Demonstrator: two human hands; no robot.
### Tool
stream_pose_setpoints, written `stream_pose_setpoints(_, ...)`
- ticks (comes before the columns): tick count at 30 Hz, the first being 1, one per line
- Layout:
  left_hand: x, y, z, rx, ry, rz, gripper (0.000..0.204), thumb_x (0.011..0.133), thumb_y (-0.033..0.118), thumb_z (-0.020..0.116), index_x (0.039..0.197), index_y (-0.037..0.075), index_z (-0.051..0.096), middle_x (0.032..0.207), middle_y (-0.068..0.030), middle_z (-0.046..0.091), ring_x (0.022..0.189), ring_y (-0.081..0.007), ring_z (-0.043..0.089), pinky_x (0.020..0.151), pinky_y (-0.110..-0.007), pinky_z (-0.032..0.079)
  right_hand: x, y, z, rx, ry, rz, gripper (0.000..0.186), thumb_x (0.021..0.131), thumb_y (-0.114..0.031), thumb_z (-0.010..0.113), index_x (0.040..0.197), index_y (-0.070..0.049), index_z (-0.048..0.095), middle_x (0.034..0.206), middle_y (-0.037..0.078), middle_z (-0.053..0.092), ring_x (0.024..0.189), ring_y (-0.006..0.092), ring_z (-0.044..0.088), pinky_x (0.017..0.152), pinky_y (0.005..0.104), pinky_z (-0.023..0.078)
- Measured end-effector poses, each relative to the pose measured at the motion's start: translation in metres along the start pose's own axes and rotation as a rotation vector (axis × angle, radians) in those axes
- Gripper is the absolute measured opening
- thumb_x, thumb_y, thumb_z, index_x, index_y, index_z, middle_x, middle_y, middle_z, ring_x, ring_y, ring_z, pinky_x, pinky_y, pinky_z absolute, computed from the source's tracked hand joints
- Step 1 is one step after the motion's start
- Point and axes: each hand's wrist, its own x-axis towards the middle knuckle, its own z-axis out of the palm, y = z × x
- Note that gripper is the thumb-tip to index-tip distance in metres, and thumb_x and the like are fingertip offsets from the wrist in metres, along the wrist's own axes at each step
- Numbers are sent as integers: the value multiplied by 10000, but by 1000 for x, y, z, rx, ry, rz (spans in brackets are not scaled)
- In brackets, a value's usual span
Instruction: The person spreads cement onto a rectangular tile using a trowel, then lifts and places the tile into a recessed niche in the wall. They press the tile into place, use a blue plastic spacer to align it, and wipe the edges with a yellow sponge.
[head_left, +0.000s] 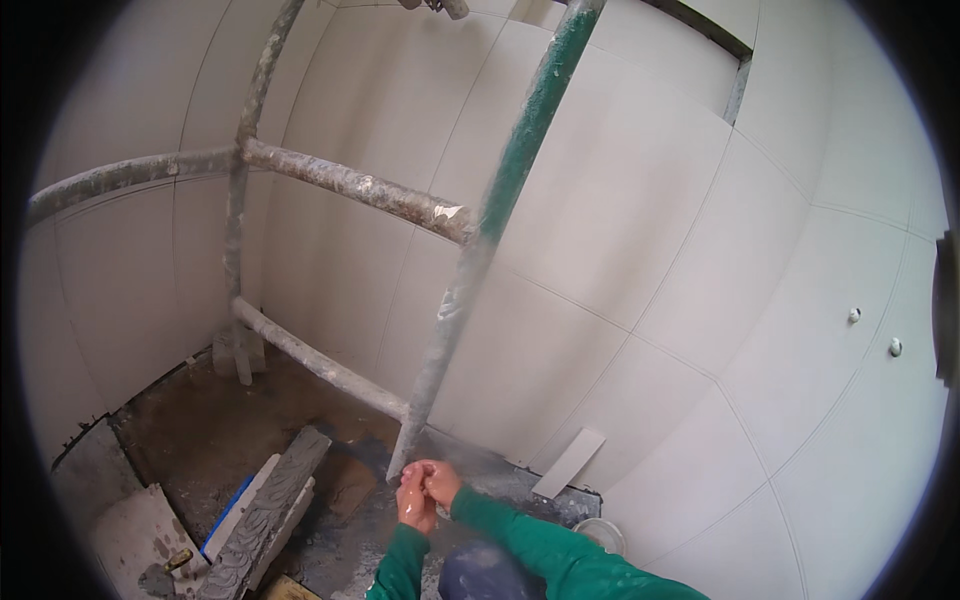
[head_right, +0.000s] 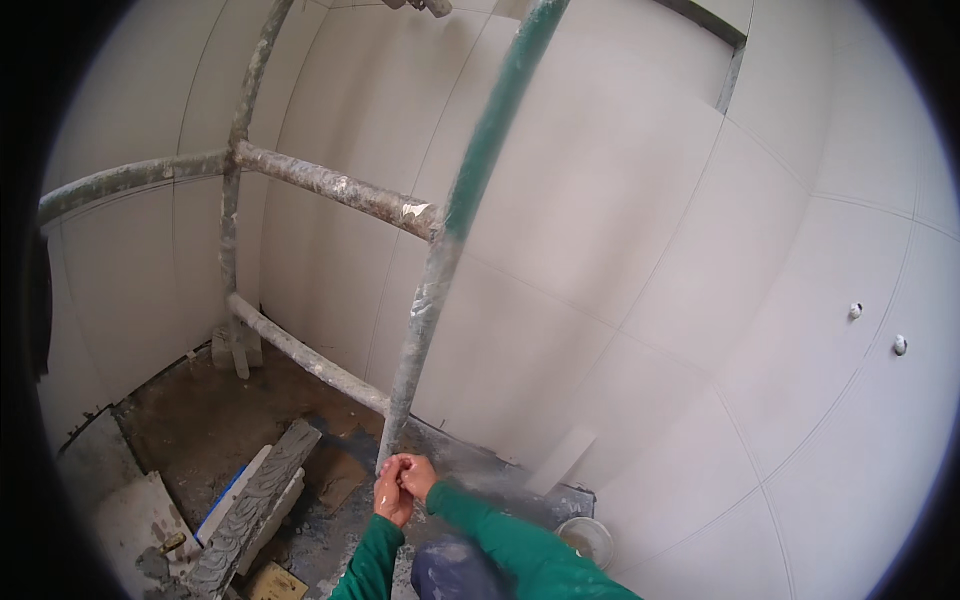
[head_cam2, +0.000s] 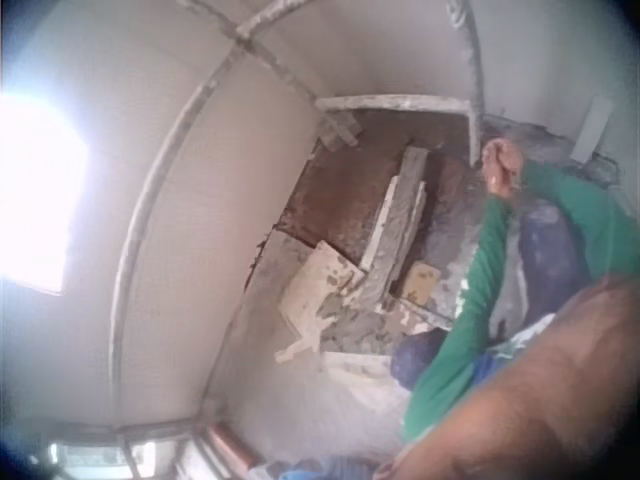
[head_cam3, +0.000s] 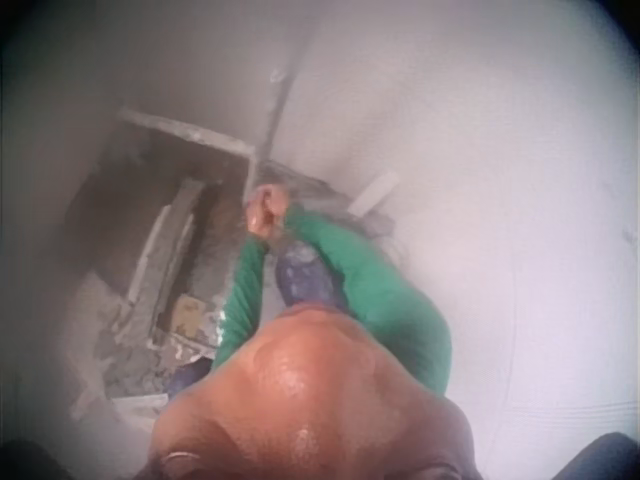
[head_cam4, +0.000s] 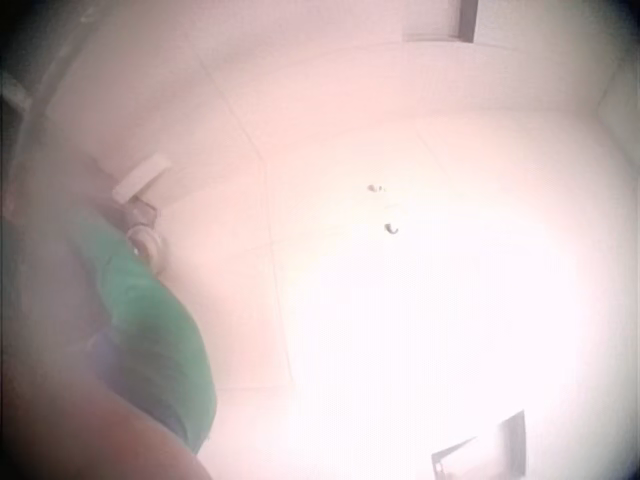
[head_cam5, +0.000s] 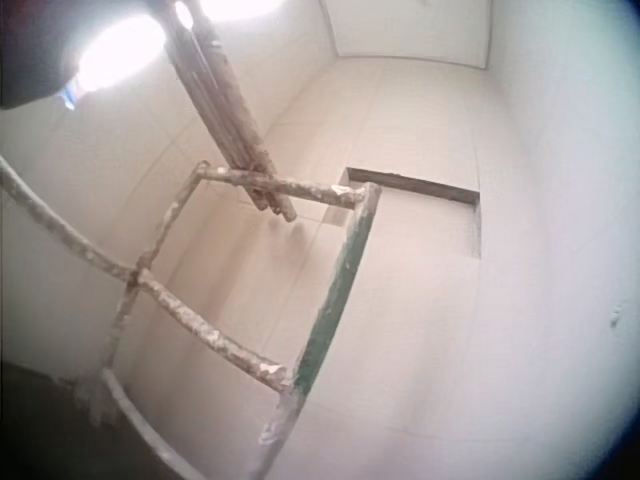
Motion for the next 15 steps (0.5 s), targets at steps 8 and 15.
stream_pose_setpoints(8, 14, -34, -12, 703, -176, -172, 778, 970, 632, 434, 1228, -90, 567, 1108, -146, 673, 1097, -248, 605, 956, -356, 461, -36, -24, -45, -1189, -9, -265, 322, 985, -345, 481, 1005, -79, 661, 997, 158, 700, 899, 388, 658, 733, 462, 522)
stream_pose_setpoints(15, -1, -12, 32, 1086, 104, 387, 218, 826, 104, 601, 1016, 48, 694, 882, -117, 723, 829, -309, 684, 779, -383, 512, -149, -37, -161, -1180, 948, -340, 70, 864, -103, 589, 911, -59, 617, 811, 150, 646, 708, 333, 648, 647, 437, 516)
